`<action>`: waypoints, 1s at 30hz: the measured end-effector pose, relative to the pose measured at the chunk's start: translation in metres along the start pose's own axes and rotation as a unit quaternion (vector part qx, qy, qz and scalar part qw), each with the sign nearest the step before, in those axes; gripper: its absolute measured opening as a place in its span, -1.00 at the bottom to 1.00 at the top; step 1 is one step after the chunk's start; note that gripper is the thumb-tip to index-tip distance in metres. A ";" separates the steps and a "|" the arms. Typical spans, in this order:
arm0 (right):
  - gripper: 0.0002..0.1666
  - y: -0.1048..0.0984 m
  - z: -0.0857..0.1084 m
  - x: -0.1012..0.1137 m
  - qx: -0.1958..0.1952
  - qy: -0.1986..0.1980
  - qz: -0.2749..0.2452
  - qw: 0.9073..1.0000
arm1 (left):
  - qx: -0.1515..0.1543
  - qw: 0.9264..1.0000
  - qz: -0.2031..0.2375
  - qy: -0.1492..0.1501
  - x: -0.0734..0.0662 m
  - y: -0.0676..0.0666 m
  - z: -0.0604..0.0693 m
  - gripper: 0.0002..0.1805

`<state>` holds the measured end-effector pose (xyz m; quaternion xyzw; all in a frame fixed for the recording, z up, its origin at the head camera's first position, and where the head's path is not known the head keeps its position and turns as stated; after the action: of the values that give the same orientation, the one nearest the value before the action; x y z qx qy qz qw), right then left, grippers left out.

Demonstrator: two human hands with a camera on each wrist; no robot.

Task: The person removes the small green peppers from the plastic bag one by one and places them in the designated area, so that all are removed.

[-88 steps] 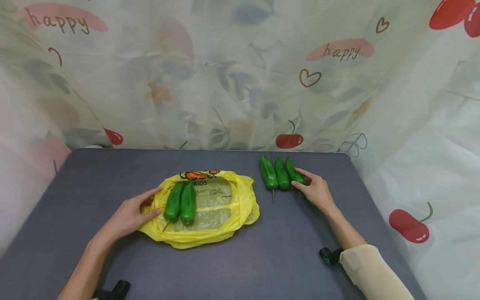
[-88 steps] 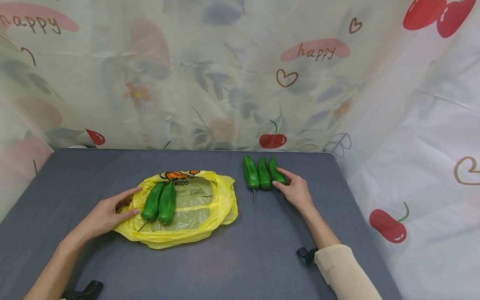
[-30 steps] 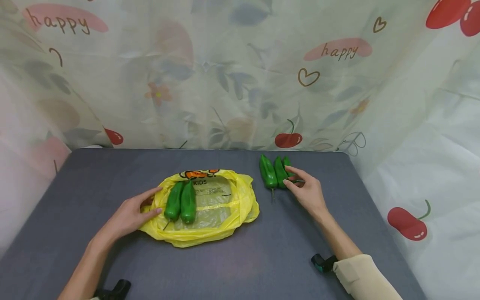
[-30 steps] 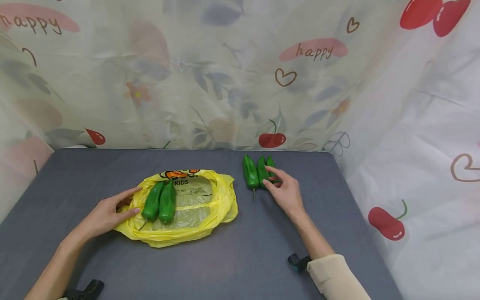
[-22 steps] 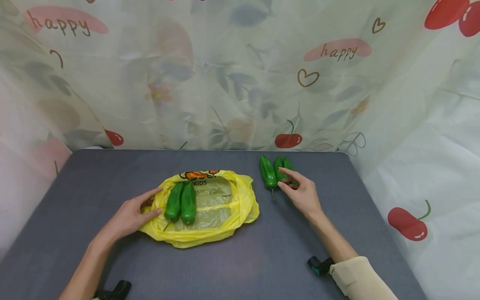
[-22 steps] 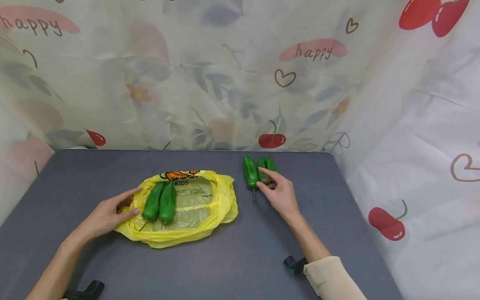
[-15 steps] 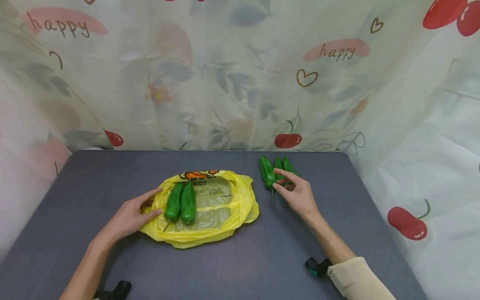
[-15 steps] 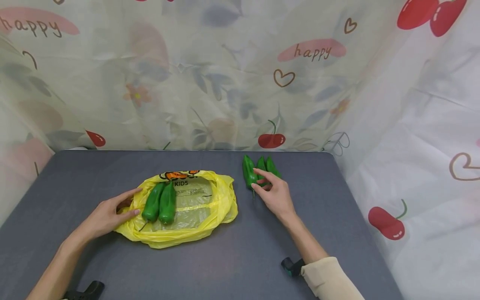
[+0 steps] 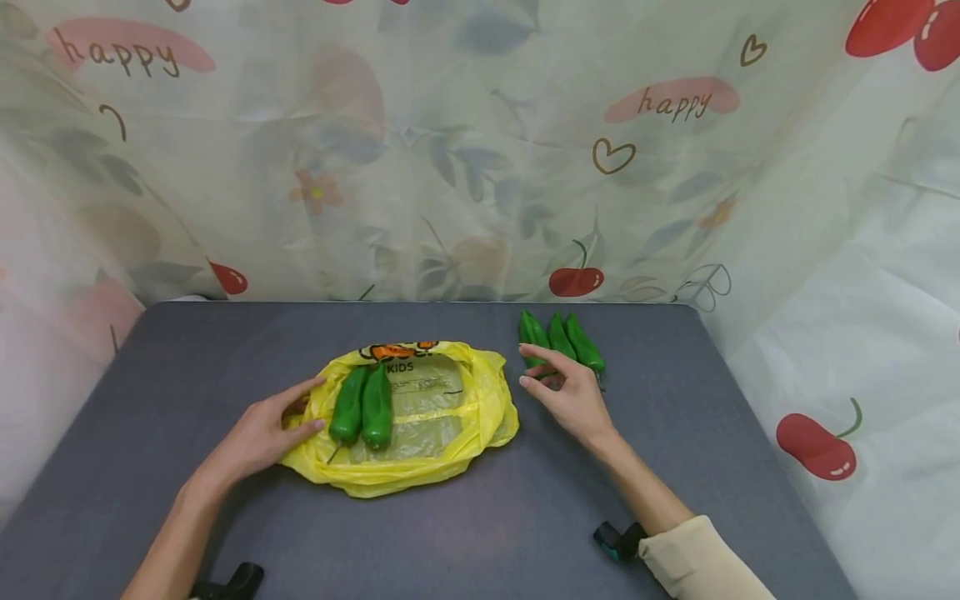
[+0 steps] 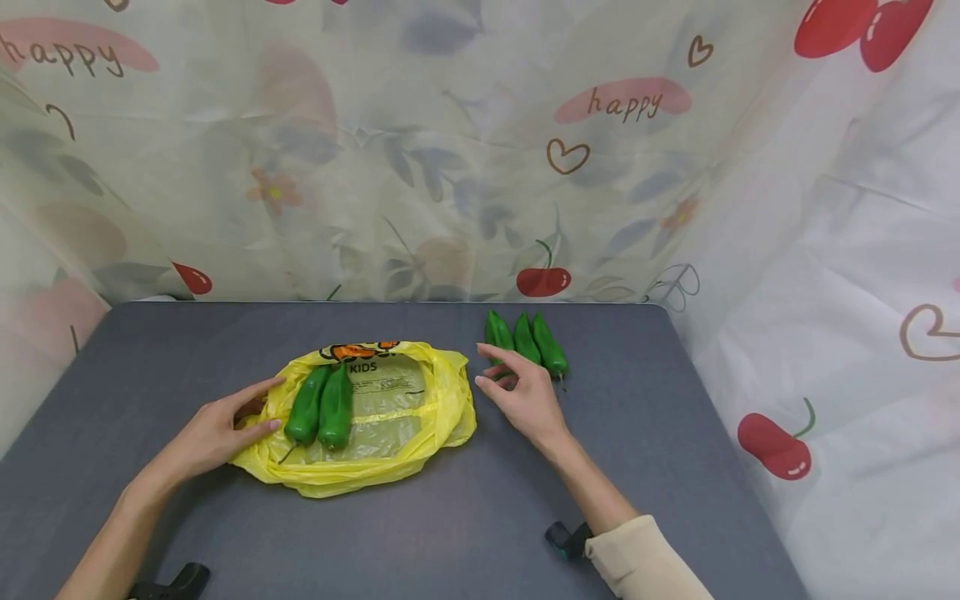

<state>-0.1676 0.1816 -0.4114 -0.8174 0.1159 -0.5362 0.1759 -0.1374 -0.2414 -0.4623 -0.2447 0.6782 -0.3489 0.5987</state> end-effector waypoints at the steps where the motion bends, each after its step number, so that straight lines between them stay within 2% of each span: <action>1: -0.47 0.002 0.000 0.001 0.002 -0.002 -0.001 1.000 | 0.001 1.000 0.000 0.000 0.000 0.000 0.000 -0.28; 17: -0.48 0.026 0.002 0.013 0.040 -0.023 -0.034 0.998 | 0.002 1.000 -0.001 0.000 0.001 0.000 0.000 -0.27; 30: -0.49 0.049 0.000 0.023 0.074 -0.008 -0.079 0.994 | 0.000 1.000 0.004 -0.003 -0.001 -0.001 0.000 -0.28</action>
<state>-0.1582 0.1281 -0.4131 -0.8128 0.0093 -0.5493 0.1940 -0.1371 -0.2414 -0.4611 -0.2429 0.6777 -0.3454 0.6020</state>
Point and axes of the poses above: each hand's wrist, its own z-axis away from the middle knuckle, its own y-axis out of the palm, x = y × z, the point moved 1 cm from there along -z, towards the middle knuckle, and after that the axes turned 6 degrees about -x, right-handed, at the moved point
